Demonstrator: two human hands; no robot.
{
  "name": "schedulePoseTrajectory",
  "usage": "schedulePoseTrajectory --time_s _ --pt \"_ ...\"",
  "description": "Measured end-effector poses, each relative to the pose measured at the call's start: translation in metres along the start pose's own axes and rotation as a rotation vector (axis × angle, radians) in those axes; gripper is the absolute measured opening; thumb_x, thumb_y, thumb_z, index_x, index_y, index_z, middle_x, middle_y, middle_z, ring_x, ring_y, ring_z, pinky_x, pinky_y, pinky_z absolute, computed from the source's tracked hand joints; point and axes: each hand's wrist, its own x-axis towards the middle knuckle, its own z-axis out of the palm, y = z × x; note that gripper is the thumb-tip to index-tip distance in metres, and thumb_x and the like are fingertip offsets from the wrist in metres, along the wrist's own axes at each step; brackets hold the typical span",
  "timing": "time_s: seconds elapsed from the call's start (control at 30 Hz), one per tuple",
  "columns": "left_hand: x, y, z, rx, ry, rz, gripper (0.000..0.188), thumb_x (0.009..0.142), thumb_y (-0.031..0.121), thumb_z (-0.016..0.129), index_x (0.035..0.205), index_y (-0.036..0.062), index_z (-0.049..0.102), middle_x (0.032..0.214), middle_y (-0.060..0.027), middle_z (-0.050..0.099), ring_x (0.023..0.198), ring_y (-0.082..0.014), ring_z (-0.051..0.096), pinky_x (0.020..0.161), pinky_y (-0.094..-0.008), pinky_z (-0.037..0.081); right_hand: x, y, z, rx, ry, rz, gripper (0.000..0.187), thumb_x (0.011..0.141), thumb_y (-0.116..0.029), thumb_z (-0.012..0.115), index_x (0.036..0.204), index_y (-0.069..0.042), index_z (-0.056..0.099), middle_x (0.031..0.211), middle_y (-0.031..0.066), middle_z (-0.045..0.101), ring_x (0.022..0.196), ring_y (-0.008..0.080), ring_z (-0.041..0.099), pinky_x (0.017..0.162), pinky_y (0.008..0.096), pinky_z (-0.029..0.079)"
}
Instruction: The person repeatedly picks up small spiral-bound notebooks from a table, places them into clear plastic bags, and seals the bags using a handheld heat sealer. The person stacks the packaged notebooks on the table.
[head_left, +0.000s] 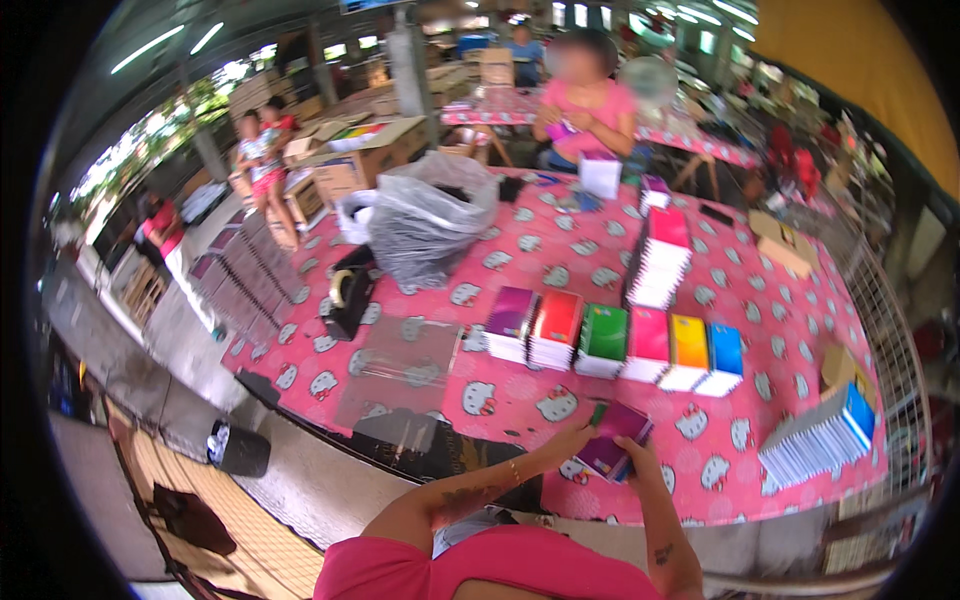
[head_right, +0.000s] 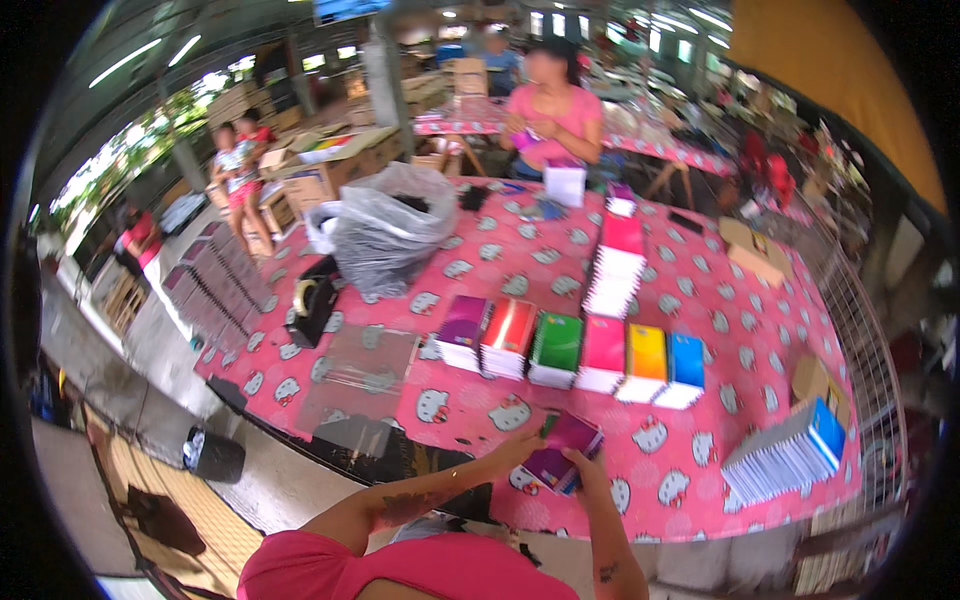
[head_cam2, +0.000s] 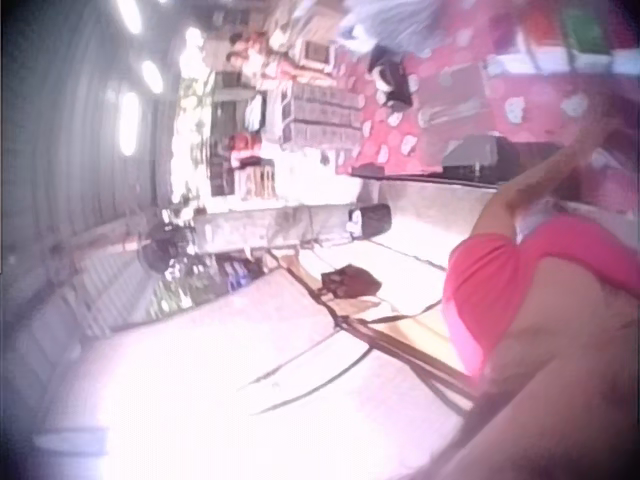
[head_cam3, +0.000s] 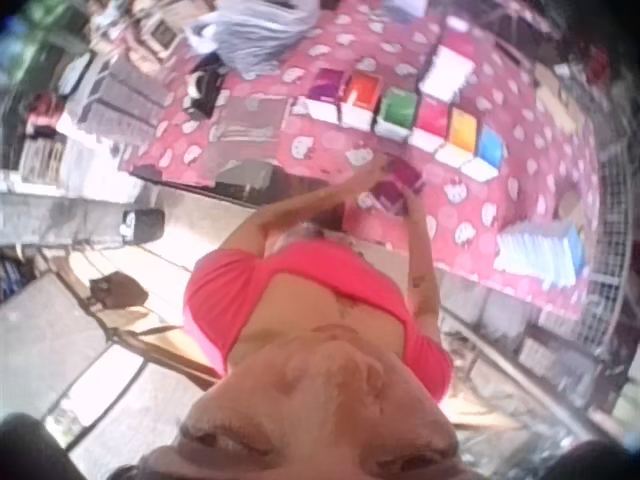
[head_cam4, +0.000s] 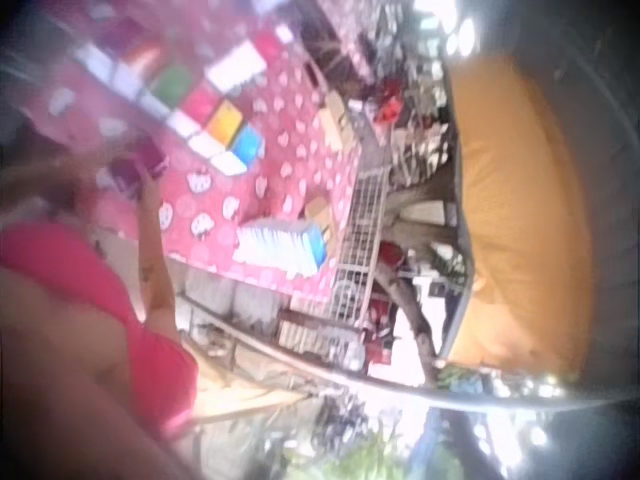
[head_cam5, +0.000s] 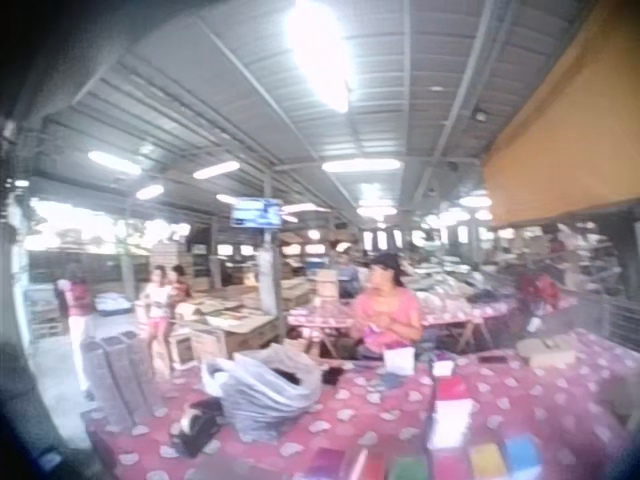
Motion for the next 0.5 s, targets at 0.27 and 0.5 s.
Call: schedulePoseTrajectory --time_s 0.27,0.5 --pt "-0.164 0.074 -0.113 1.3 -0.114 1.179 0.085 0.074 0.02 0.076 0.148 0.0094 0.035 0.151 -0.0173 0.04 0.143 -0.0384 0.033 0.118 -0.0588 0.02 -0.009 0.019 0.105 -0.01 -0.464 0.588 0.052 0.084 -0.03 0.076 0.124 -0.005 0.055 0.11 0.011 0.068 0.098 0.0252 0.068 0.085 0.0433 0.058" --pt "-0.241 0.107 -0.255 0.282 0.233 0.674 0.066 0.078 0.001 0.067 0.137 0.0039 0.039 0.122 -0.0125 0.051 0.113 -0.0182 0.051 0.096 -0.0333 0.046 -0.006 0.09 0.299 -0.181 -0.745 -0.346 0.109 0.076 -0.06 0.078 0.155 -0.007 0.022 0.14 0.0107 0.045 0.128 0.0248 0.048 0.108 0.0391 0.041"
